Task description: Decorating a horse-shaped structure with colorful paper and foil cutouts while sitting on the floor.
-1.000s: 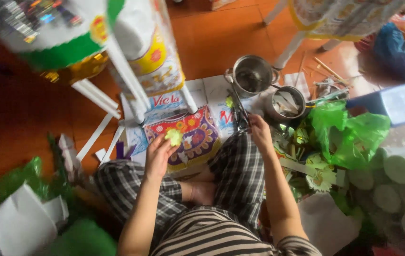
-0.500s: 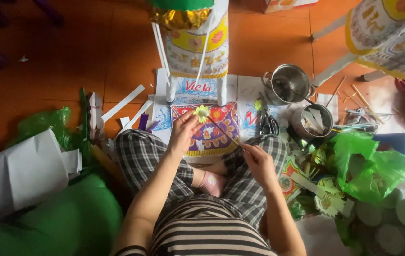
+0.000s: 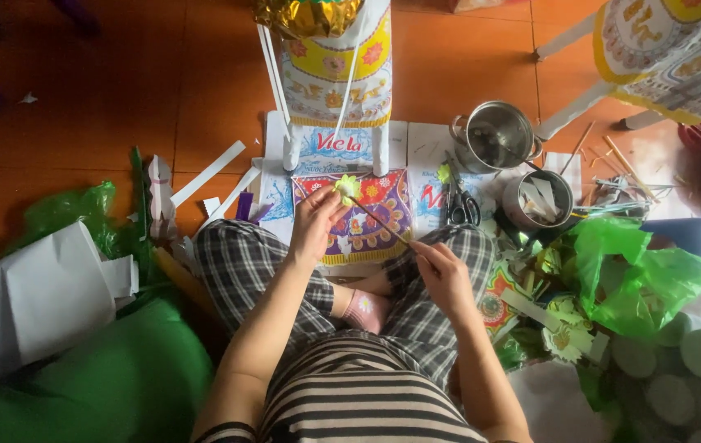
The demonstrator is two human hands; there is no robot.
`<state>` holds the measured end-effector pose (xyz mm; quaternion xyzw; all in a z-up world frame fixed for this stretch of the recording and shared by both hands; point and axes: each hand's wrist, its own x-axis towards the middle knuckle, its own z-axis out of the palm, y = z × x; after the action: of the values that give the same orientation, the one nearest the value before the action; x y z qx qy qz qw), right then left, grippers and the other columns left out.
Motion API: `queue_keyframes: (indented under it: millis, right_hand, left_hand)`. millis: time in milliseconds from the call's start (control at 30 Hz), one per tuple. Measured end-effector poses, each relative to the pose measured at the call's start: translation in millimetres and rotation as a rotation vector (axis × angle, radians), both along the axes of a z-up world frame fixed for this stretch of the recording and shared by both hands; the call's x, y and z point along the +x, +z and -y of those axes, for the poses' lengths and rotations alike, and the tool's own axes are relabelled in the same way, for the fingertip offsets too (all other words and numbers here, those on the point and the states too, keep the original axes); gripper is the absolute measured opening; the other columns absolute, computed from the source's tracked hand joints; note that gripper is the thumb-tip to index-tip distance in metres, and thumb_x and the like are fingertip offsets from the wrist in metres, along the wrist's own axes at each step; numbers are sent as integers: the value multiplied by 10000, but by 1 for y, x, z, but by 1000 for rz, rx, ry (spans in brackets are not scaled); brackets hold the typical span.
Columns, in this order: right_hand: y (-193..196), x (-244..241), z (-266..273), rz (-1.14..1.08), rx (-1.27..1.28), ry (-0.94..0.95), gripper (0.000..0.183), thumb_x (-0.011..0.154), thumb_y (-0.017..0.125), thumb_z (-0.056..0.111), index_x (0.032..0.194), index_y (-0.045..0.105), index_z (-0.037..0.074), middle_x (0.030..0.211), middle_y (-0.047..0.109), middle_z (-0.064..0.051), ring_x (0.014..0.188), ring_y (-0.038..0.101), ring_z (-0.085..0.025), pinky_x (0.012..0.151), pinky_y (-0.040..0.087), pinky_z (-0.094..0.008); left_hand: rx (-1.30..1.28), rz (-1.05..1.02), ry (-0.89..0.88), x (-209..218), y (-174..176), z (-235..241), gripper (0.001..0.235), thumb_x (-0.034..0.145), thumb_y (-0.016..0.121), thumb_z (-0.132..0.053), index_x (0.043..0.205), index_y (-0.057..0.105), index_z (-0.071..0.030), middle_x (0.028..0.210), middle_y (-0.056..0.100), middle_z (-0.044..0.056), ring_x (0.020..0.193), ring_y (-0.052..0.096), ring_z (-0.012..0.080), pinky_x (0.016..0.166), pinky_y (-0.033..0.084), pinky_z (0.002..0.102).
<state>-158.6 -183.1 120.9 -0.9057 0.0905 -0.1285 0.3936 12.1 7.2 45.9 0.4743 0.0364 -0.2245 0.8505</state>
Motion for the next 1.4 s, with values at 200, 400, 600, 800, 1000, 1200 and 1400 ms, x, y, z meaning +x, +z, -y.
queue_keyframes:
  millis: [200,400,600,800,1000,1200,1400]
  right_hand:
    - [-29,2,36,43,-92,-42,253,891,642,67,1125,738,84,828,646,-155,732,655,-371,618,524,-441]
    - [-65,40,150,-297,-427,-331,321,953,557,144,1240,700,140,977,668,-141,873,672,-381,744,557,-489]
    - [-61,82,195,-76,-867,-286,585,775,714,179,1347,598,147,1220,577,-225,962,663,-437,819,565,-529]
    - [10,114,50,576,-608,297,776,687,835,60,1398,578,234,1363,511,-274,1306,466,-469,1031,403,-548]
    - [34,130,-5,768,-339,372,196,789,729,18,928,718,156,1356,545,-184,1353,428,-405,1080,406,-547]
    - [88,128,-40,449,546,346,35,860,717,4,878,696,26,1240,567,-185,1291,485,-321,1056,430,-521]
    - [93,125,-64,393,768,296,60,815,756,-20,850,709,-30,1186,588,-197,1236,544,-329,1061,411,-500]
  left_hand:
    - [28,20,-15,3,-15,-6,267,967,621,-60,1226,645,3,1187,634,266,1114,635,405,1000,517,483]
    - [-95,-18,-60,4,3,-4,210,943,664,-89,1150,697,-72,1131,688,192,1052,687,336,970,542,480]
    - [7,-42,-64,3,59,2,134,909,703,-102,1035,741,-78,950,730,121,861,738,283,753,645,379]
    - [10,-96,-118,0,79,7,140,873,709,-82,1010,729,-58,829,705,128,712,742,311,602,649,378]
    - [82,17,-169,-6,102,-2,223,905,699,-178,1100,734,-74,887,710,165,665,734,302,531,634,341]
    - [95,565,-238,-11,143,-23,548,843,791,-183,1328,580,-40,1201,584,202,1107,615,373,938,544,473]
    - [223,667,39,-9,170,-24,158,909,750,-210,890,736,-54,973,643,126,976,643,247,816,576,339]
